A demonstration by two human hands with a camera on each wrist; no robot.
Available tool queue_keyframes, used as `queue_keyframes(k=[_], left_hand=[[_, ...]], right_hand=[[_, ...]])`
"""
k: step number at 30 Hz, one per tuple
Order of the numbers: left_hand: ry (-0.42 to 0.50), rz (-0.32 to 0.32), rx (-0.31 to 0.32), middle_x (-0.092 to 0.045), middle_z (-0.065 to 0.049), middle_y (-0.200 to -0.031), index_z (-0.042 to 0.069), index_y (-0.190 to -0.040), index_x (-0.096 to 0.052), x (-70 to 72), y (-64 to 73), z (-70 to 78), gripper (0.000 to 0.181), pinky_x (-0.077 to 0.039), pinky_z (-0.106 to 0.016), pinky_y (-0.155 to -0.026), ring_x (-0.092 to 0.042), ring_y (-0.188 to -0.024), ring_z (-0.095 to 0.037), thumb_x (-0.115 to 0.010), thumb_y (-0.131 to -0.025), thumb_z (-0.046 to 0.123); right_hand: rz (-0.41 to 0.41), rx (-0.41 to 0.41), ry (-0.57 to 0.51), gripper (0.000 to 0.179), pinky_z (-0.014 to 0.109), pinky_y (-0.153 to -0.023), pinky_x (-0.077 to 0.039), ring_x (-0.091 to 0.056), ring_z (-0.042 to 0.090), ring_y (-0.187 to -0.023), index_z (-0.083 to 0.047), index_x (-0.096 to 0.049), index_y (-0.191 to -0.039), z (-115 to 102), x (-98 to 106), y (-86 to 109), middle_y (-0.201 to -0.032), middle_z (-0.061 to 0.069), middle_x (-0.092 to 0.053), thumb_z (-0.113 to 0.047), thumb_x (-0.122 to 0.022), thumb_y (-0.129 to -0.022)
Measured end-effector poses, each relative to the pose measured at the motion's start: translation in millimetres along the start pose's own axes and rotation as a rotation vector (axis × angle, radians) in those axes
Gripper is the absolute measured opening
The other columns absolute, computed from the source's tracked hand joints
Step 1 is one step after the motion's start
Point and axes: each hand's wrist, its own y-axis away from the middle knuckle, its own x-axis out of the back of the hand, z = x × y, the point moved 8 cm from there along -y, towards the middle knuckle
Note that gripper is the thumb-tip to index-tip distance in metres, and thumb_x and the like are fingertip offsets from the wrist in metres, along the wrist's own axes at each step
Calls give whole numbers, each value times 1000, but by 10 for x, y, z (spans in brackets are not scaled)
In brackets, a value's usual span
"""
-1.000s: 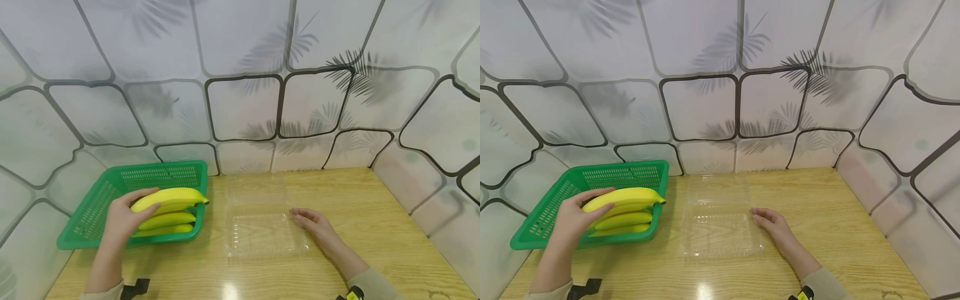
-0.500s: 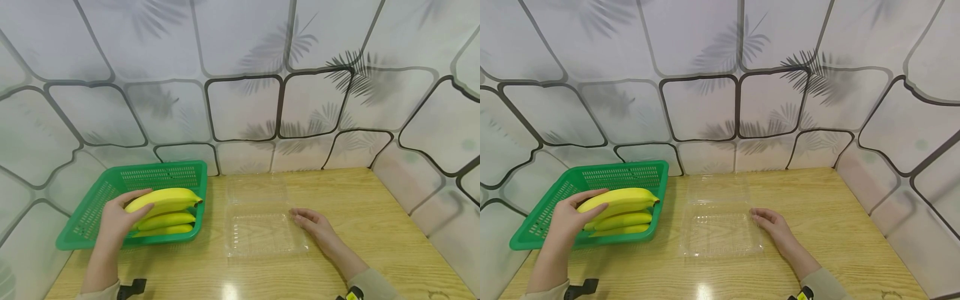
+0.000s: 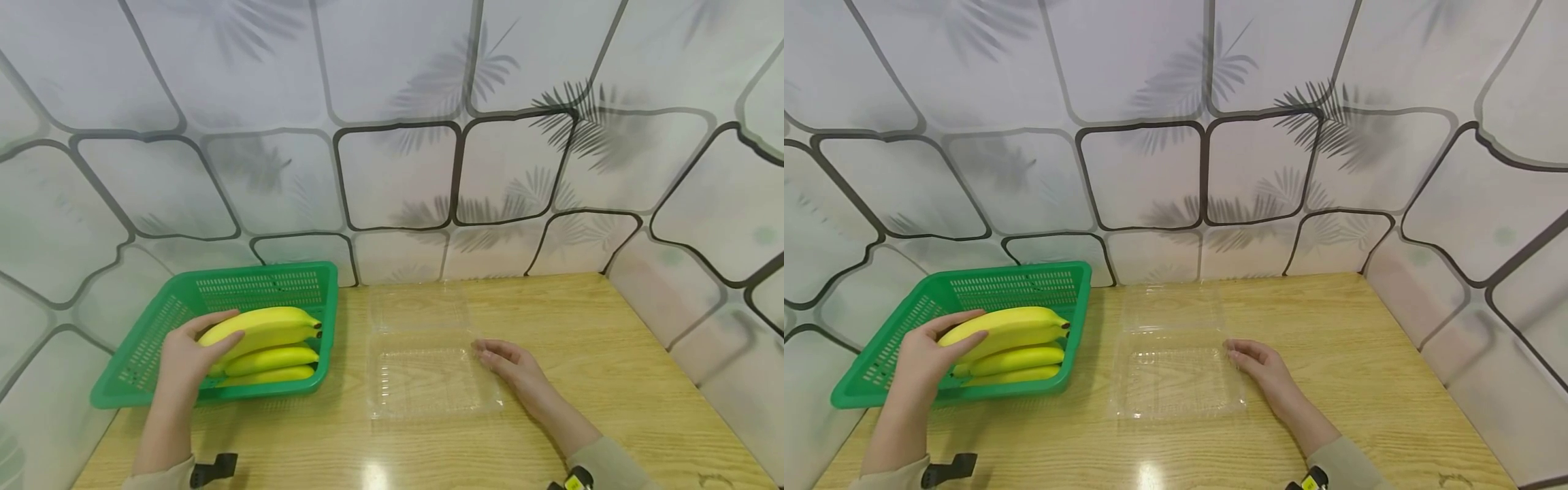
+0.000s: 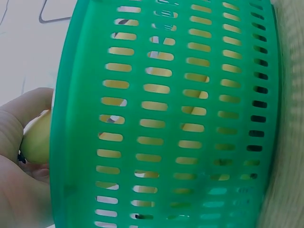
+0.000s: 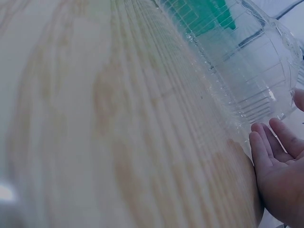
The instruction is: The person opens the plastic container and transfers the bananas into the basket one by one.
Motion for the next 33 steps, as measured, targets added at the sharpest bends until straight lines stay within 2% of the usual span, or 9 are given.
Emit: queue_keyframes(k=[3,7,13,15,22,27,30,33], left_hand=[[-7,0,11,-54,-18,-157,7,-147,-63,5,-8,-22,58,-47,-2,-78,-46,-111,6,-78,-99,34],[-27,7,-10,-55,-20,-157,7,-147,-64,19,-11,-10,57,-46,-1,-77,-48,-118,-3,-77,-99,35],[-29,7,-18,-56,-21,-156,7,-146,-64,27,-16,-28,57,-48,-3,-76,-46,-107,7,-76,-100,37],[-34,4,-15,-55,-21,-156,7,-147,-63,27,-22,-41,56,-48,-3,-75,-46,-108,6,-75,-100,37],[-40,-28,-3,-51,-24,-159,5,-150,-60,7,-42,-86,57,-44,-1,-75,-50,-130,-25,-72,-103,34],[-45,-49,-13,-49,-25,-160,4,-151,-58,6,-52,-76,57,-42,-2,-78,-48,-138,-35,-72,-103,33],[-36,-49,-38,-50,-26,-159,2,-150,-58,10,-51,-50,58,-52,-23,-102,-45,-145,-42,-72,-103,32],[-8,-46,-59,-52,-23,-159,2,-149,-59,23,-43,-28,58,-45,-55,-118,-42,-149,-42,-73,-103,34]], right_hand=[[0,-4,0,55,5,-101,-46,-60,-13,-117,11,-48,-151,2,1,-5,-158,28,-51,-24,-61,-109],[2,-8,-3,55,5,-101,-47,-60,-13,-117,11,-49,-151,0,0,-11,-158,27,-51,-23,-61,-109],[11,-18,-1,55,5,-101,-47,-60,-13,-117,10,-49,-151,-6,3,-11,-159,25,-51,-23,-62,-109],[14,-20,4,55,4,-100,-47,-60,-14,-117,9,-50,-151,-8,6,-9,-159,25,-52,-24,-62,-108],[8,-16,4,55,5,-101,-47,-60,-13,-117,10,-49,-151,-8,1,-3,-159,26,-51,-24,-62,-109],[-2,-12,3,55,5,-101,-46,-60,-13,-117,10,-48,-152,-10,-3,-2,-159,27,-50,-24,-60,-110],[-2,-13,3,56,4,-101,-46,-60,-13,-117,10,-48,-152,-12,-2,0,-159,27,-50,-25,-61,-109],[-5,-13,3,56,4,-101,-46,-60,-13,-117,10,-48,-152,-13,-4,4,-159,27,-50,-25,-61,-109]])
